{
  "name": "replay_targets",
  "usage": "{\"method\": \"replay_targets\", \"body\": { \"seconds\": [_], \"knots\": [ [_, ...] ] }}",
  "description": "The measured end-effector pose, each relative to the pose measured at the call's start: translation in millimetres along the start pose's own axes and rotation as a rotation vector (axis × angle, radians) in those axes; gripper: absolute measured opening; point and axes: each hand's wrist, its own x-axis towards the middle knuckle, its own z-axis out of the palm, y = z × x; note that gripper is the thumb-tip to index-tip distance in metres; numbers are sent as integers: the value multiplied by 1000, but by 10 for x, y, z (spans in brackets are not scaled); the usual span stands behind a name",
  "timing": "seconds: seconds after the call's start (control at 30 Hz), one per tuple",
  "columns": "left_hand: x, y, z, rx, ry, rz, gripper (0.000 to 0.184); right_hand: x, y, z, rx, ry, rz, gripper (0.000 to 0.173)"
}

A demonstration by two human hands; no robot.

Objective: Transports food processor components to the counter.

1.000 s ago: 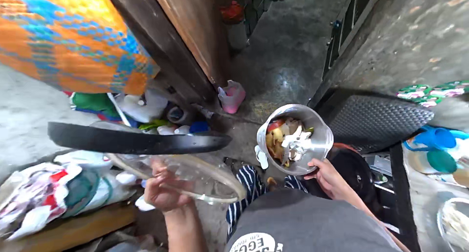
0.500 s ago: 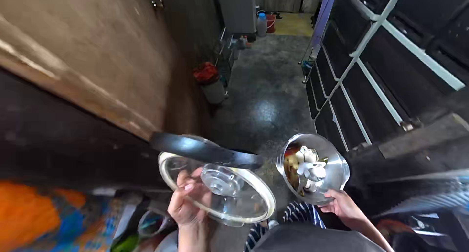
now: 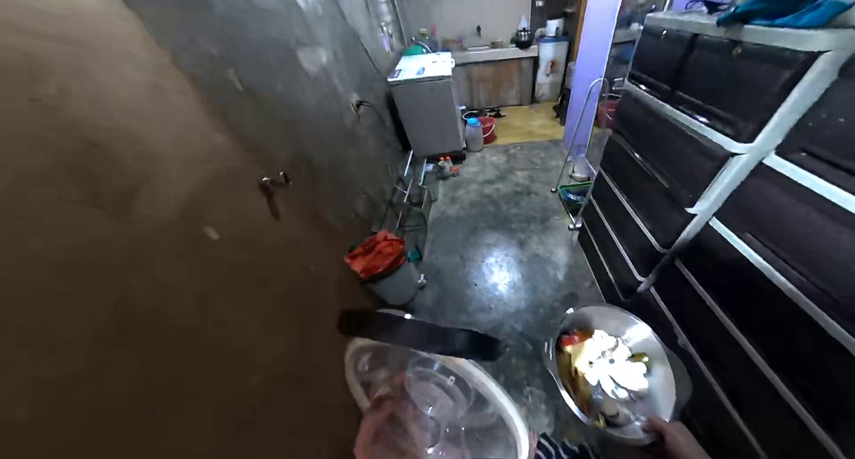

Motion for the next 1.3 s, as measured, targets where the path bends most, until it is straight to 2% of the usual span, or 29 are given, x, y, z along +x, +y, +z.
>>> {"method": "replay_targets", "body": {
  "seconds": [0.07, 0.17, 0.27, 0.33, 0.47, 0.53, 0.63, 0.73, 0.83, 0.97, 1.03, 1.13, 1.23, 1.3],
  "knots": [
    [490, -27, 164, 60, 25, 13, 24, 282, -480, 182, -15, -38, 35, 22],
    [1200, -137, 348, 139, 117, 38, 42, 600, -1231, 532, 138, -116, 42, 22],
    [1965, -339, 292, 85, 57, 17, 23, 1011, -1899, 956, 235, -194, 13, 19],
    [2529, -508, 256, 76, 63, 11, 30, 1371, -2304, 1256, 292, -211, 27, 19],
    [3770, -836, 145, 93, 63, 6, 39, 2133, -3051, 1808, 356, -166, 58, 18],
    [4456, -952, 239, 94, 76, 7, 43, 2500, -3492, 2026, 386, -115, 78, 15],
    [5494, -1194, 287, 61, 16, -16, 27, 3035, -4130, 2200, 401, -16, 82, 16],
    [6510, -1492, 509, 31, -91, -94, 16, 3504, -4742, 2247, 440, 105, 96, 15],
    [7465, -1991, 773, -16, -141, -141, 9, 4087, -5250, 2247, 495, 223, 106, 11],
    [8612, -2797, 1216, -57, -74, -95, 18, 5129, -5977, 2255, 507, 291, 103, 15],
    [9094, -3160, 1504, -52, -24, -91, 25, 5663, -6439, 2253, 461, 284, 116, 16],
    [9875, -3612, 1986, -105, -64, -102, 8, 6449, -7340, 2294, 418, 215, 111, 22],
    [10637, -4000, 2368, -104, -89, -77, 13, 7124, -8295, 2434, 374, 114, 95, 29],
    [11112, -4260, 2590, -82, -63, -61, 16, 7560, -8921, 2576, 330, 71, 60, 24]
  ]
}}
